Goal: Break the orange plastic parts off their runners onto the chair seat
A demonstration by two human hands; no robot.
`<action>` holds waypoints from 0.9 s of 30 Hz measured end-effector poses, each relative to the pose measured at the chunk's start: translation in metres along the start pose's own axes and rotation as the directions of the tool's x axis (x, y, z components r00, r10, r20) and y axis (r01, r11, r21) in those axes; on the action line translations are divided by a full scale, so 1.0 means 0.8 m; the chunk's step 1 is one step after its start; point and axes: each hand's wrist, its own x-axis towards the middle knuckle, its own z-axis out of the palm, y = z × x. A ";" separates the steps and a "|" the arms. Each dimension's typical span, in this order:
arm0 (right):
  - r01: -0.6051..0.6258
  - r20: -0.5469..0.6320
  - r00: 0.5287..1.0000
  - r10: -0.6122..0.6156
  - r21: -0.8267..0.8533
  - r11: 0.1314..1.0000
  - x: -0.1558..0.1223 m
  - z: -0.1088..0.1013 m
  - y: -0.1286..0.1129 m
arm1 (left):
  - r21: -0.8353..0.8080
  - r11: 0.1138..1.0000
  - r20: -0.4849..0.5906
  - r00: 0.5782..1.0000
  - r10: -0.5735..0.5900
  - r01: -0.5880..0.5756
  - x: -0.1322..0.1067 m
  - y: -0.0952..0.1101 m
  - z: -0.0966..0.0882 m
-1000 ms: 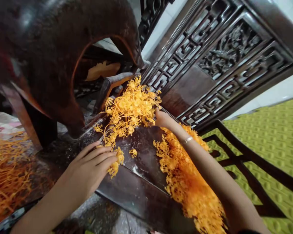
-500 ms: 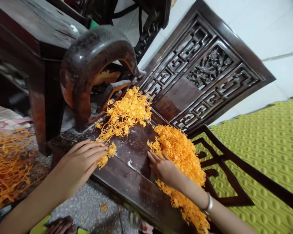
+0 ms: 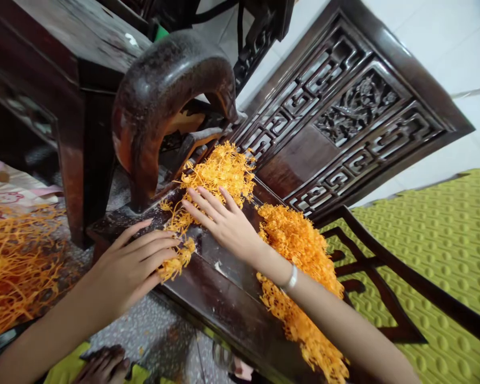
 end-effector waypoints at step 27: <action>0.057 -0.119 0.992 -0.042 0.124 0.991 0.078 0.173 0.136 | -0.231 0.972 -0.083 0.995 -0.061 0.041 -0.002 0.057 -0.005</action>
